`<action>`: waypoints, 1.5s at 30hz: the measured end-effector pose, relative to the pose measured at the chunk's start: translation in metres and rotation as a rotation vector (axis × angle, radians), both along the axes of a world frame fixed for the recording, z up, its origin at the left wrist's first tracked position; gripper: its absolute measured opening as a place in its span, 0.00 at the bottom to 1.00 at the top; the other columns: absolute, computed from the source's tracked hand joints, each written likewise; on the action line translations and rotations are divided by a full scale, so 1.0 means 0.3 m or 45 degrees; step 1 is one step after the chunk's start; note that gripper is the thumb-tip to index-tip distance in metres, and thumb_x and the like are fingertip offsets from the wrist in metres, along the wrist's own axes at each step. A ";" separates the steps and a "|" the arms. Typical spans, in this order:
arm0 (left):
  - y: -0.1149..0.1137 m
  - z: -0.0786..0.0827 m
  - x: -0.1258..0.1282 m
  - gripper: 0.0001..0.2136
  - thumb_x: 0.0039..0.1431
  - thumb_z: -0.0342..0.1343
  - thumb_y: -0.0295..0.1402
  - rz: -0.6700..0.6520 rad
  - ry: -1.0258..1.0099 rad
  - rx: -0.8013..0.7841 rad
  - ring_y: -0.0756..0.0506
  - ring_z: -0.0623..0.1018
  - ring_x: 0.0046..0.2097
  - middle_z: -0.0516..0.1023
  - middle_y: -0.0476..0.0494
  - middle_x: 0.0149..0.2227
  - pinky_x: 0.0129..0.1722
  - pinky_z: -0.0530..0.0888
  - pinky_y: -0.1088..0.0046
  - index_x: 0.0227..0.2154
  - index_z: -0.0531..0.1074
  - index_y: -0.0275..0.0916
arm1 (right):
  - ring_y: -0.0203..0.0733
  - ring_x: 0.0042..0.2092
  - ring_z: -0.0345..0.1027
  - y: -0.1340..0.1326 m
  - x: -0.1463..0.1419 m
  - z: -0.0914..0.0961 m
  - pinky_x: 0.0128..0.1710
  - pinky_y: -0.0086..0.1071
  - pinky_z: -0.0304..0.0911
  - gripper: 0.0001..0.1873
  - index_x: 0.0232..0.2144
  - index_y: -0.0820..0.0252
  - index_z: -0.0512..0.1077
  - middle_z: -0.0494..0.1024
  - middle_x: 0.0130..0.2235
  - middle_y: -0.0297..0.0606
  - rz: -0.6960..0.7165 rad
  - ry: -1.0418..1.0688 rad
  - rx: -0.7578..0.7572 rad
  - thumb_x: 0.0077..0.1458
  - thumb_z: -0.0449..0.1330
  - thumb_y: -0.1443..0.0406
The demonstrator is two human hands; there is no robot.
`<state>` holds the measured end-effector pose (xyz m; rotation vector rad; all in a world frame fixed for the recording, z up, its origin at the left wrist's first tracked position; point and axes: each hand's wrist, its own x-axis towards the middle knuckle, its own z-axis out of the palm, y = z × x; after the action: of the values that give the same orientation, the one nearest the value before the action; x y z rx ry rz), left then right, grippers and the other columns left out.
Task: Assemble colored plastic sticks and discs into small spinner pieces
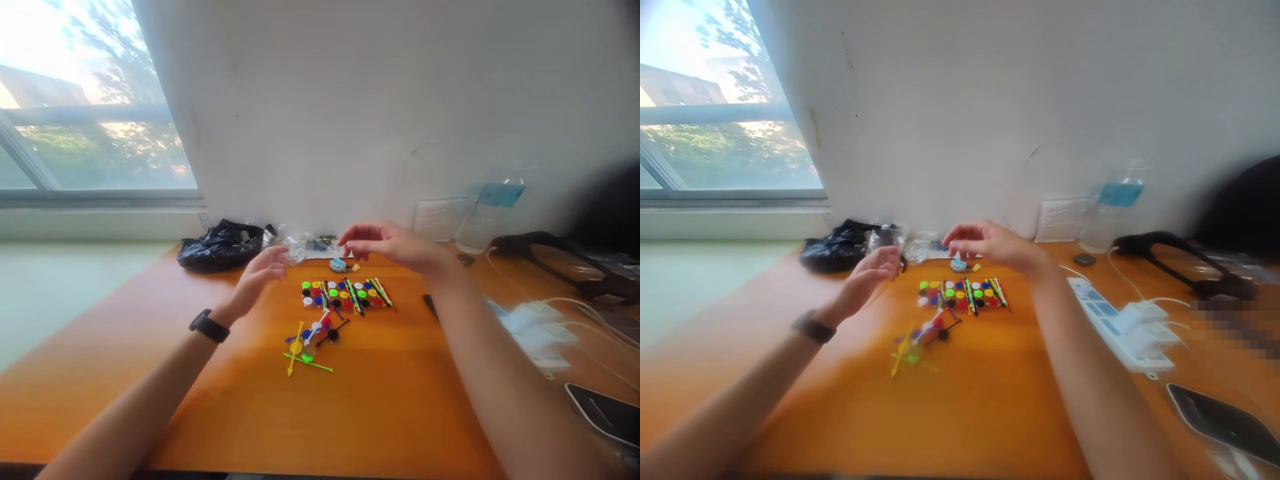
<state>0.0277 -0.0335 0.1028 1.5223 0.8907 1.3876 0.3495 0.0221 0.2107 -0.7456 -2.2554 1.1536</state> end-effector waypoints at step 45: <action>-0.158 -0.077 0.035 0.32 0.54 0.72 0.39 -0.132 0.424 0.009 0.33 0.75 0.57 0.77 0.38 0.57 0.62 0.68 0.52 0.62 0.70 0.43 | 0.41 0.39 0.69 -0.047 0.030 0.042 0.40 0.33 0.65 0.18 0.38 0.57 0.73 0.76 0.38 0.37 0.084 -0.279 0.048 0.60 0.67 0.50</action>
<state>0.0381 -0.0809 0.0797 1.8107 0.9902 1.0809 0.3586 0.0081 0.2235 -0.8234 -2.4921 1.1023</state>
